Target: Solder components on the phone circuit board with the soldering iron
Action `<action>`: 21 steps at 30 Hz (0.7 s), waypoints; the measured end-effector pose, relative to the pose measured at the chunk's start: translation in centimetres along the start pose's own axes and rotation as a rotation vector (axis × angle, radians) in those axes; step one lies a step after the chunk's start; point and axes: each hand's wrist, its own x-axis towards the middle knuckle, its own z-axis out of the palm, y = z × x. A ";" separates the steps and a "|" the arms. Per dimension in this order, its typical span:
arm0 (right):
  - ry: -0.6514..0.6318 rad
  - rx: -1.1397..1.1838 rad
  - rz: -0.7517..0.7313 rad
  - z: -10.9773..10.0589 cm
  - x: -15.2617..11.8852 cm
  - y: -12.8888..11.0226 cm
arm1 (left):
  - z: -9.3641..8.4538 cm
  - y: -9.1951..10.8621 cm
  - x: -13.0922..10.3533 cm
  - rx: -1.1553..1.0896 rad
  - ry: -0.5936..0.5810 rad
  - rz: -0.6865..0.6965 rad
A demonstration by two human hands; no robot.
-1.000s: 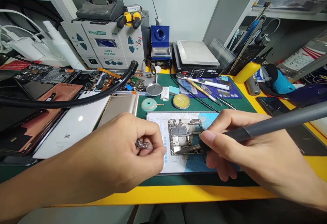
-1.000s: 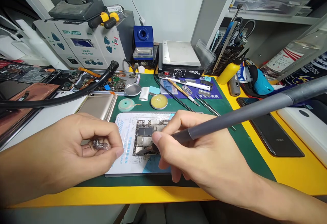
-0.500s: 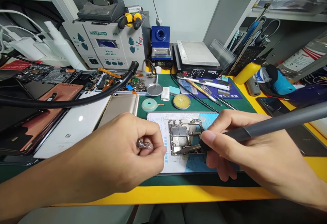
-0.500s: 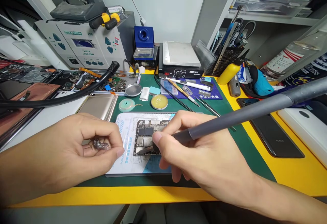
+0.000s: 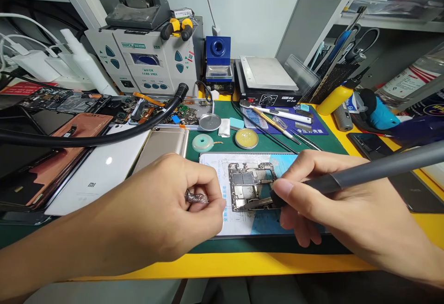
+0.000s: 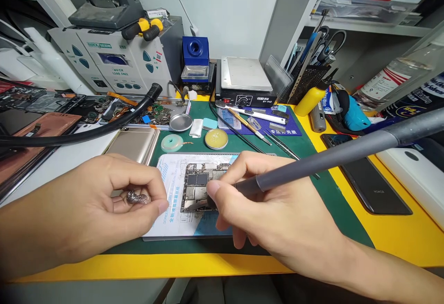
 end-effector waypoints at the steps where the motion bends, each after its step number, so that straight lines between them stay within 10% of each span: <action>1: 0.004 0.003 0.001 0.0 0.0 0.0 | 0.0 0.1 0.0 -0.015 -0.007 -0.004; 21: 0.025 -0.020 0.017 0.2 -0.2 -0.4 | 0.3 0.1 -0.2 -0.072 -0.019 -0.030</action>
